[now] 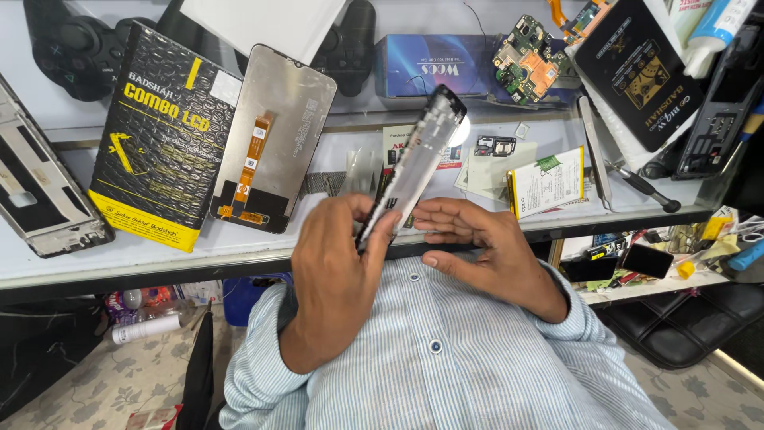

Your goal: The person uses tweezers to adjust small components inside a disassembled smartphone chassis. They then apply adhesive from a tube to the chassis edges and place a small metal piece onto the glued area. The person continues to apply adhesive and handle small parts within the phone frame.

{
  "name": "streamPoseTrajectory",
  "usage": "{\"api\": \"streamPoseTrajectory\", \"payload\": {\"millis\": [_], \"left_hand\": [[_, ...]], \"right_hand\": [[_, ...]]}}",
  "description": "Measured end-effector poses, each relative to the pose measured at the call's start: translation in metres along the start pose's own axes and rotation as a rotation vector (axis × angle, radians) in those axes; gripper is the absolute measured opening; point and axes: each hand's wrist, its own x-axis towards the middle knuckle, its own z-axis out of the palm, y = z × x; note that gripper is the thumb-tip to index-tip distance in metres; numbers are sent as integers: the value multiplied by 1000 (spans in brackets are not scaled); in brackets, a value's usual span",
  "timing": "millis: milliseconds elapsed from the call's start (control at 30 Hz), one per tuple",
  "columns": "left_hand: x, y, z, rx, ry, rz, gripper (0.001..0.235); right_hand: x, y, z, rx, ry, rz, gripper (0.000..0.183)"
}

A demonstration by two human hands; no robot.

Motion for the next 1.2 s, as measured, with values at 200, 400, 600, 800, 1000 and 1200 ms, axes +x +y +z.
{"api": "streamPoseTrajectory", "payload": {"millis": [200,400,600,800,1000,1200], "left_hand": [[1,5,-8,-132,16,124,20],[6,-5,-21,-46,-6,257,21],[5,-10,-12,24,3,280,23],[-1,-2,-2,210,34,349,31],[-3,7,11,265,20,410,34],[-4,9,18,230,70,384,27]], "right_hand": [[-9,7,2,-154,501,-107,33],[5,-24,-8,-734,733,-546,43],[15,-20,-6,-427,464,-405,32],[12,-3,3,-362,504,-445,29],[12,5,2,-326,504,-477,28],[11,8,0,-269,459,-484,25]]}}
